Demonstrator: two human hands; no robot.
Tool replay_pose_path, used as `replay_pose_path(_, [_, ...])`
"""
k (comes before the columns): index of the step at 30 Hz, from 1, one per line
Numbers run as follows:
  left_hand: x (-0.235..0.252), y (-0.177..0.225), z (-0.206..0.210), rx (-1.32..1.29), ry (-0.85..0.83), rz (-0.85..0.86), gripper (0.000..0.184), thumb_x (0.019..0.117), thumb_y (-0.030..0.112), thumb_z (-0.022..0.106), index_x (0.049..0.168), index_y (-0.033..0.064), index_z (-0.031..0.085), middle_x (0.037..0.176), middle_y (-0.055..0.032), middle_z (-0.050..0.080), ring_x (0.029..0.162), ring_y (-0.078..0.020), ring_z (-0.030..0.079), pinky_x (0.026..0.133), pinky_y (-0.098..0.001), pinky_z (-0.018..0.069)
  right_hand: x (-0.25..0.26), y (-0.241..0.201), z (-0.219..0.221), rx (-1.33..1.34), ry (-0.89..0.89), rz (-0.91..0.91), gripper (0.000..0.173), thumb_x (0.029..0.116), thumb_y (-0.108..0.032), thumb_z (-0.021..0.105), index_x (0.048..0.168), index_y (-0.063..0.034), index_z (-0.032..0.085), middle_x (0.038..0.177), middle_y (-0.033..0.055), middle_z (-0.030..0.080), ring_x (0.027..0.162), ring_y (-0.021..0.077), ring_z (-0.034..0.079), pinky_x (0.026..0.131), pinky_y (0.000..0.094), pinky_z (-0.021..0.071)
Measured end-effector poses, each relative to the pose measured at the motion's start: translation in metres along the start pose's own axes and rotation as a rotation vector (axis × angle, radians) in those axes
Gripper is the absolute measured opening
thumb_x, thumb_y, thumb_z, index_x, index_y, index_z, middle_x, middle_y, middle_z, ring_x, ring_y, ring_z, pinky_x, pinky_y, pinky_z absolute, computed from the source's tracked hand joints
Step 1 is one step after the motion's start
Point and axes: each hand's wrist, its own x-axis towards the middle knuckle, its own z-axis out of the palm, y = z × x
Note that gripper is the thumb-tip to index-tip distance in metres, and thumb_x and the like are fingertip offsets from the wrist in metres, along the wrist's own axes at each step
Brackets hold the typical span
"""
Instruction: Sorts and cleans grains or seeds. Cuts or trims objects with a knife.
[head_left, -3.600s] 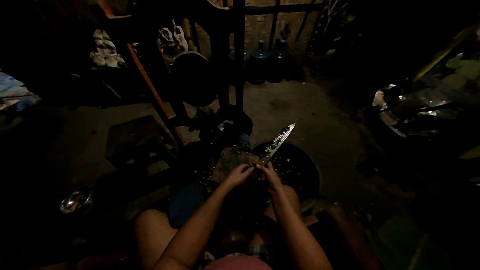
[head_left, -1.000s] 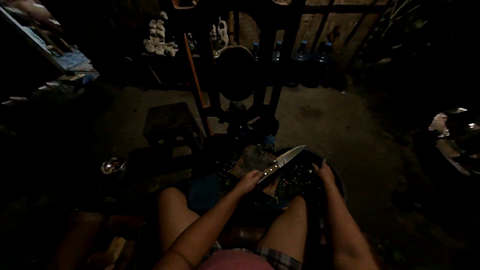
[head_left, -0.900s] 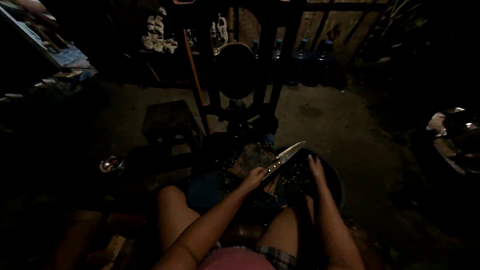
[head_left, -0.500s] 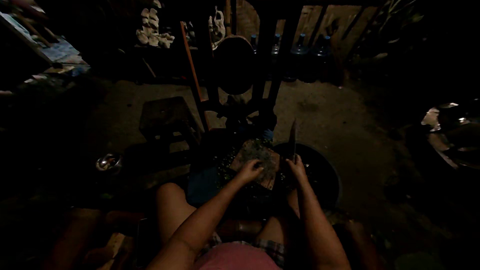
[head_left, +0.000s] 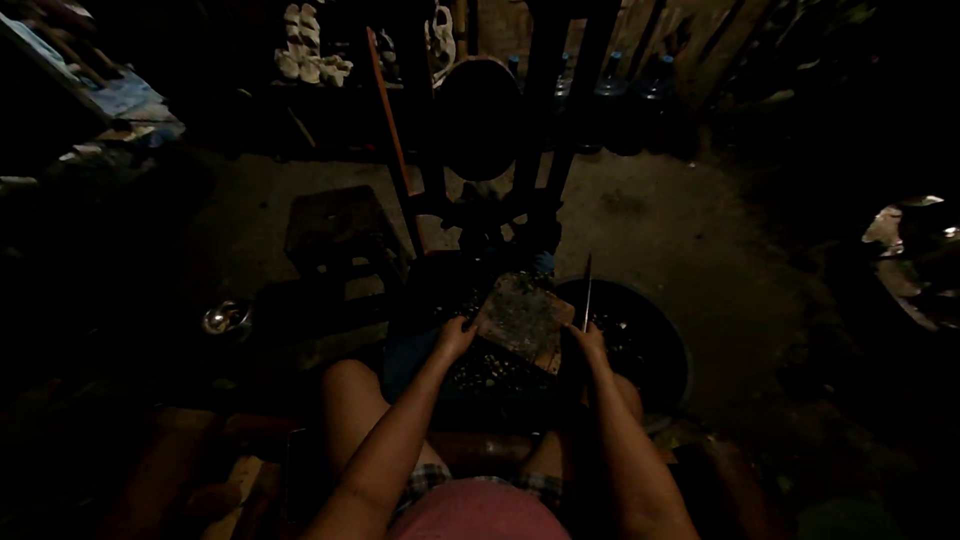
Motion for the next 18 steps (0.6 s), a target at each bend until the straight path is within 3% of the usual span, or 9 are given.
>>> replay_pose_path(2, [0.003, 0.003, 0.0, -0.073, 0.015, -0.007, 0.043, 0.1074, 0.029, 0.056, 0.136, -0.0032, 0.059, 0.137, -0.0242, 0.061, 0.13, -0.0332, 0.059, 0.112, -0.0482, 0.0441, 0.0, 0.004, -0.001, 0.109, 0.006, 0.028, 0.052, 0.1015, -0.03, 0.065, 0.138, 0.0045, 0.052, 0.119, 0.0226, 0.063, 0.1, 0.0286, 0.063, 0.089, 0.0456, 0.0524])
replay_pose_path(4, [0.003, 0.01, -0.005, -0.168, 0.009, -0.033, 0.045, 0.1063, 0.031, 0.058, 0.136, -0.0037, 0.058, 0.135, -0.0249, 0.061, 0.126, -0.0335, 0.06, 0.109, -0.0482, 0.0458, -0.001, 0.001, -0.007, 0.162, -0.013, 0.054, 0.055, 0.1027, -0.035, 0.062, 0.14, 0.0043, 0.051, 0.125, 0.0234, 0.063, 0.107, 0.0298, 0.064, 0.094, 0.0471, 0.0517])
replay_pose_path(5, [0.004, 0.012, -0.007, -0.238, -0.006, -0.05, 0.047, 0.106, 0.032, 0.059, 0.137, -0.0033, 0.057, 0.135, -0.025, 0.061, 0.123, -0.0329, 0.061, 0.106, -0.0478, 0.048, -0.002, -0.002, -0.011, 0.177, -0.013, 0.059, 0.055, 0.1029, -0.037, 0.061, 0.139, 0.004, 0.053, 0.123, 0.0226, 0.064, 0.105, 0.0284, 0.064, 0.092, 0.046, 0.0522])
replay_pose_path(7, [0.005, 0.015, -0.008, -0.408, -0.033, -0.075, 0.047, 0.1062, 0.034, 0.059, 0.136, -0.0017, 0.056, 0.131, -0.0239, 0.061, 0.111, -0.0305, 0.064, 0.093, -0.0457, 0.0546, -0.003, -0.007, -0.018, 0.205, 0.002, 0.048, 0.052, 0.1031, -0.04, 0.06, 0.133, 0.0025, 0.056, 0.107, 0.0164, 0.063, 0.086, 0.0206, 0.06, 0.077, 0.039, 0.052])
replay_pose_path(9, [-0.002, 0.028, -0.011, -0.574, -0.051, -0.082, 0.044, 0.1069, 0.032, 0.058, 0.136, -0.0009, 0.054, 0.13, -0.0231, 0.06, 0.105, -0.0291, 0.066, 0.086, -0.0433, 0.0578, -0.01, -0.016, -0.029, 0.211, 0.01, 0.016, 0.052, 0.1036, -0.039, 0.059, 0.134, 0.0024, 0.056, 0.11, 0.0182, 0.064, 0.089, 0.0224, 0.061, 0.081, 0.0416, 0.0524])
replay_pose_path(12, [-0.014, 0.054, -0.013, -0.671, -0.049, -0.037, 0.043, 0.1073, 0.027, 0.057, 0.14, -0.0001, 0.05, 0.129, -0.023, 0.061, 0.103, -0.0288, 0.068, 0.085, -0.0421, 0.0597, -0.015, -0.021, -0.042, 0.218, 0.044, -0.022, 0.048, 0.1041, -0.037, 0.058, 0.133, 0.0006, 0.059, 0.111, 0.017, 0.066, 0.091, 0.0214, 0.064, 0.083, 0.0414, 0.0539])
replay_pose_path(14, [-0.015, 0.061, -0.008, -0.683, -0.07, -0.031, 0.044, 0.1077, 0.027, 0.057, 0.141, -0.0004, 0.048, 0.125, -0.0227, 0.062, 0.098, -0.0269, 0.069, 0.083, -0.0401, 0.0604, -0.016, -0.012, -0.045, 0.213, 0.056, 0.02, 0.046, 0.1035, -0.04, 0.058, 0.126, 0.0001, 0.061, 0.099, 0.012, 0.063, 0.079, 0.0168, 0.059, 0.072, 0.0371, 0.0516])
replay_pose_path(18, [-0.016, 0.071, 0.0, -0.714, -0.137, -0.043, 0.041, 0.1091, 0.024, 0.054, 0.141, 0.0002, 0.045, 0.113, -0.0203, 0.067, 0.085, -0.0214, 0.073, 0.075, -0.0337, 0.0617, -0.028, -0.012, -0.059, 0.301, 0.043, 0.118, 0.049, 0.1038, -0.039, 0.057, 0.131, 0.0021, 0.059, 0.114, 0.0165, 0.065, 0.096, 0.021, 0.063, 0.084, 0.041, 0.0531])
